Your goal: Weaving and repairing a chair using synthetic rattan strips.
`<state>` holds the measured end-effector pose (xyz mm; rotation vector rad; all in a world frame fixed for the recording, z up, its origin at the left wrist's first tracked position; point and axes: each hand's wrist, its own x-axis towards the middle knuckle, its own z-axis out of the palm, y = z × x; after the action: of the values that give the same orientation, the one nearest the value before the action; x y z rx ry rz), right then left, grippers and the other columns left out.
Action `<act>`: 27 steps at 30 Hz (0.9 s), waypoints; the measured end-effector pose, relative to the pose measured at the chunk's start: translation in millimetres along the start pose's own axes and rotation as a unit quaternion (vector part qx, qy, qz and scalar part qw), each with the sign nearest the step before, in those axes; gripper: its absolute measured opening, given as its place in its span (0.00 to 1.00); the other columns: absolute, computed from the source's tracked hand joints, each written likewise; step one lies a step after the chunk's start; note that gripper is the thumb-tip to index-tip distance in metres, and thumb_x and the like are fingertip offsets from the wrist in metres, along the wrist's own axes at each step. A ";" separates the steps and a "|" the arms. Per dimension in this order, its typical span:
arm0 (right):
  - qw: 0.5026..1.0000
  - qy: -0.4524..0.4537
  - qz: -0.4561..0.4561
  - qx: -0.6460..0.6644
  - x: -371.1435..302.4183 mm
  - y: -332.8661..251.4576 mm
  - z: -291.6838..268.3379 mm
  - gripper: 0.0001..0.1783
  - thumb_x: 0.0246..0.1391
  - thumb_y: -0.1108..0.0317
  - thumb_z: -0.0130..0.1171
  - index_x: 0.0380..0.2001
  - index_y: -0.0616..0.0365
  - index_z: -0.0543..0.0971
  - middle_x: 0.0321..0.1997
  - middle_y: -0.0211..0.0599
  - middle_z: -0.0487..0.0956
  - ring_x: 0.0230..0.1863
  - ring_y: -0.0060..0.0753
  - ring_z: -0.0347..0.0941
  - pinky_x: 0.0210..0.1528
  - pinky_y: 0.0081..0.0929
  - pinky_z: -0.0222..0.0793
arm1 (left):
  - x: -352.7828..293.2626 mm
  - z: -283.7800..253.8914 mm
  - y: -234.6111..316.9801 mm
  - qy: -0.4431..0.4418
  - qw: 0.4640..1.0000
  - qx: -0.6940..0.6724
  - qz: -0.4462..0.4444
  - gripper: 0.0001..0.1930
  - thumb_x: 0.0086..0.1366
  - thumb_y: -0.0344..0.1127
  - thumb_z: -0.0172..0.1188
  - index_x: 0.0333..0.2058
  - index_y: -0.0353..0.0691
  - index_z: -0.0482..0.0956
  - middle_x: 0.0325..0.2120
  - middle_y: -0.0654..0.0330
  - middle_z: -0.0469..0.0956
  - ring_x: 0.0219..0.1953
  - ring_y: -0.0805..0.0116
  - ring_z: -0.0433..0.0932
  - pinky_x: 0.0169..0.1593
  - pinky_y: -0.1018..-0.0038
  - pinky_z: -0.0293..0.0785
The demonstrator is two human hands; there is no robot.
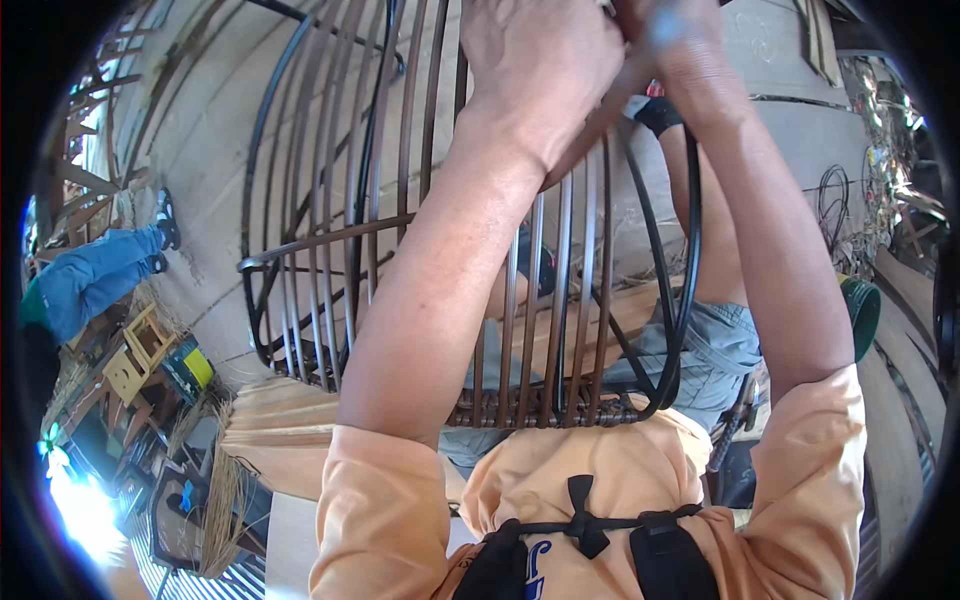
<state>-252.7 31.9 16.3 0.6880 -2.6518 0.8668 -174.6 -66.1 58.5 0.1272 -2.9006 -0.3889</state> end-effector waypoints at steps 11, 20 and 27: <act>0.973 0.162 -0.164 -0.017 -60.1 -25.6 -118.2 0.09 0.47 0.74 0.51 0.33 0.60 0.76 0.37 0.46 0.75 0.43 0.50 0.71 0.45 0.37 0.69 | -25.3 -104.5 2.3 -0.189 0.834 -0.484 -0.189 0.30 0.62 0.61 0.47 0.40 0.35 0.75 0.27 0.58 0.78 0.28 0.74 0.75 0.34 0.81 0.66; 0.987 0.138 0.016 0.082 -214.7 -15.2 -161.2 0.21 0.42 0.70 0.60 0.44 0.51 0.74 0.50 0.37 0.71 0.55 0.45 0.63 0.54 0.41 0.61 | -141.2 -89.2 104.9 -0.303 0.911 -0.277 -0.045 0.12 0.66 0.38 0.48 0.38 0.37 0.75 0.17 0.71 0.64 0.19 0.85 0.60 0.22 0.86 0.55; 0.849 0.139 0.509 -0.027 -497.1 105.4 -259.8 0.15 0.54 0.67 0.53 0.43 0.61 0.75 0.42 0.46 0.77 0.44 0.43 0.74 0.47 0.30 0.68 | -187.8 -85.6 88.6 -0.263 0.919 -0.294 0.001 0.12 0.68 0.32 0.46 0.46 0.36 0.74 0.23 0.68 0.69 0.23 0.84 0.64 0.29 0.86 0.62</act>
<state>143.2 441.2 -22.7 -0.9181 -2.6301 0.9794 22.1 18.8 126.0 -0.0947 -3.1103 -1.4690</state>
